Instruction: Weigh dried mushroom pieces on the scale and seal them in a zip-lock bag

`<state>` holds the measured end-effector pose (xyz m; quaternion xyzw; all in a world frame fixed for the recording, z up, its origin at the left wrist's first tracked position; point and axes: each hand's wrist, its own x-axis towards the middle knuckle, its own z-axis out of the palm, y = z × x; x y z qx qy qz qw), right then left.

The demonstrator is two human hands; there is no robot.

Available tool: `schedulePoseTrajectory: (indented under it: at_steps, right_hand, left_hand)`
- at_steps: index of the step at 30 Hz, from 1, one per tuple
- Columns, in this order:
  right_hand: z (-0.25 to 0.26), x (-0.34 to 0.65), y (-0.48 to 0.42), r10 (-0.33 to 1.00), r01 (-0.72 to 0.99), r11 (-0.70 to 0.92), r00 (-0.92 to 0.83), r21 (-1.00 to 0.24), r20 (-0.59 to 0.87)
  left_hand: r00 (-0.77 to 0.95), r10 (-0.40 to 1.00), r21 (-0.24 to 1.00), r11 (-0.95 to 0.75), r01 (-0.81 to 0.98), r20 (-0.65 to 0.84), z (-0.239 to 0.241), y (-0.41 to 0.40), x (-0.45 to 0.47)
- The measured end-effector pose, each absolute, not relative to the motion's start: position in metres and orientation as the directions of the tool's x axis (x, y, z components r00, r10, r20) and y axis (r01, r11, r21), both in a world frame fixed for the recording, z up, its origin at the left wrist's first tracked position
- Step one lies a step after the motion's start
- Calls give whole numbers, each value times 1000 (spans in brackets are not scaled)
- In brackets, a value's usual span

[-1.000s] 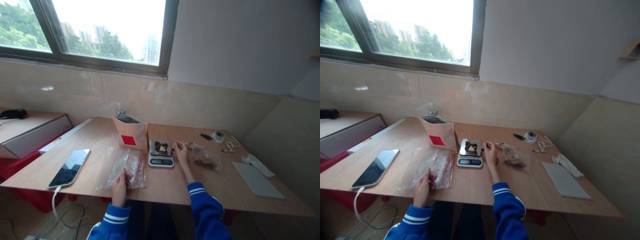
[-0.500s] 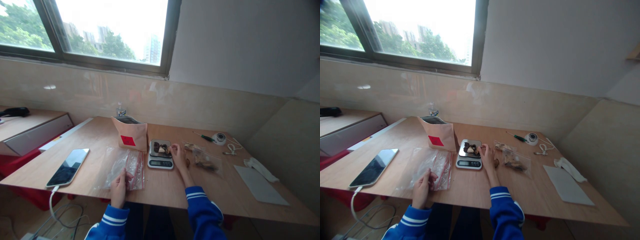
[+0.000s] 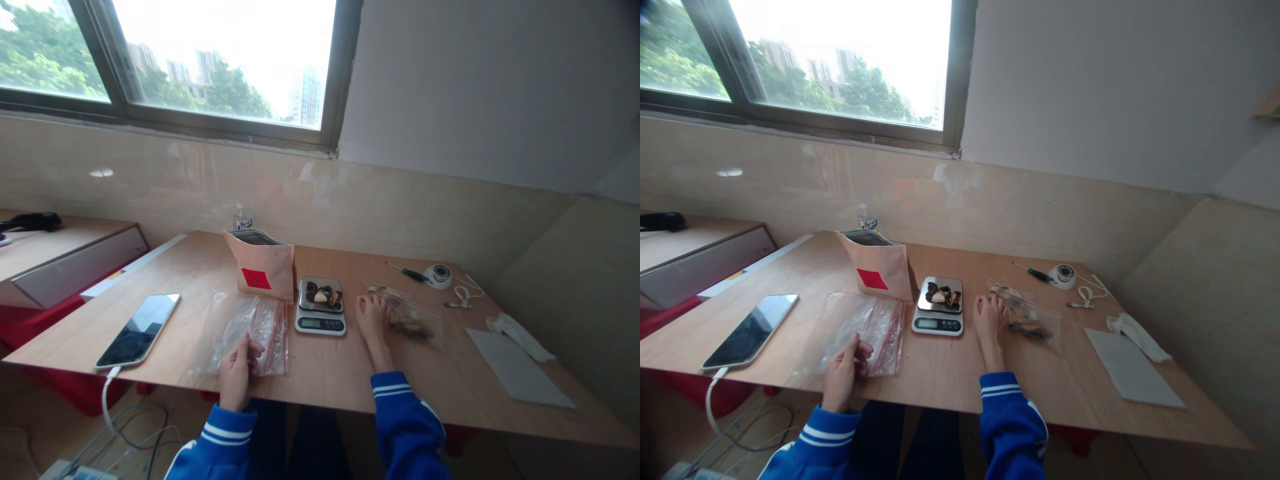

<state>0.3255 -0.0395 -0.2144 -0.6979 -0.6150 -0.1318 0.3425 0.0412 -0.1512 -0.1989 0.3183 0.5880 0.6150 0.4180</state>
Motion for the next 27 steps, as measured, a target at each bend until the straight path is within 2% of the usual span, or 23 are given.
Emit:
schedulePoseTrajectory:
  at_steps: [4,13,18,22,25,27]
  right_hand:
    - [-226,331,-39,765,948,-116,275,-296,583]
    - [-225,332,-36,739,923,-100,318,-371,593]
    - [-226,334,-32,701,859,-16,374,-511,607]
    - [-222,337,-31,723,808,96,344,-581,599]
    - [-219,338,-34,754,789,174,278,-590,595]
    - [-221,337,-39,776,817,185,220,-547,591]
  left_hand:
    - [-458,885,995,44,-89,-80,-202,-151,42]
    - [-437,898,999,34,-36,-47,-207,-150,41]
    - [-443,896,999,25,-43,-42,-207,-150,41]
    - [-440,897,998,23,-60,-47,-206,-150,41]
    - [-440,897,998,22,-66,-49,-205,-150,40]
    - [-441,896,997,20,-72,-50,-204,-150,41]
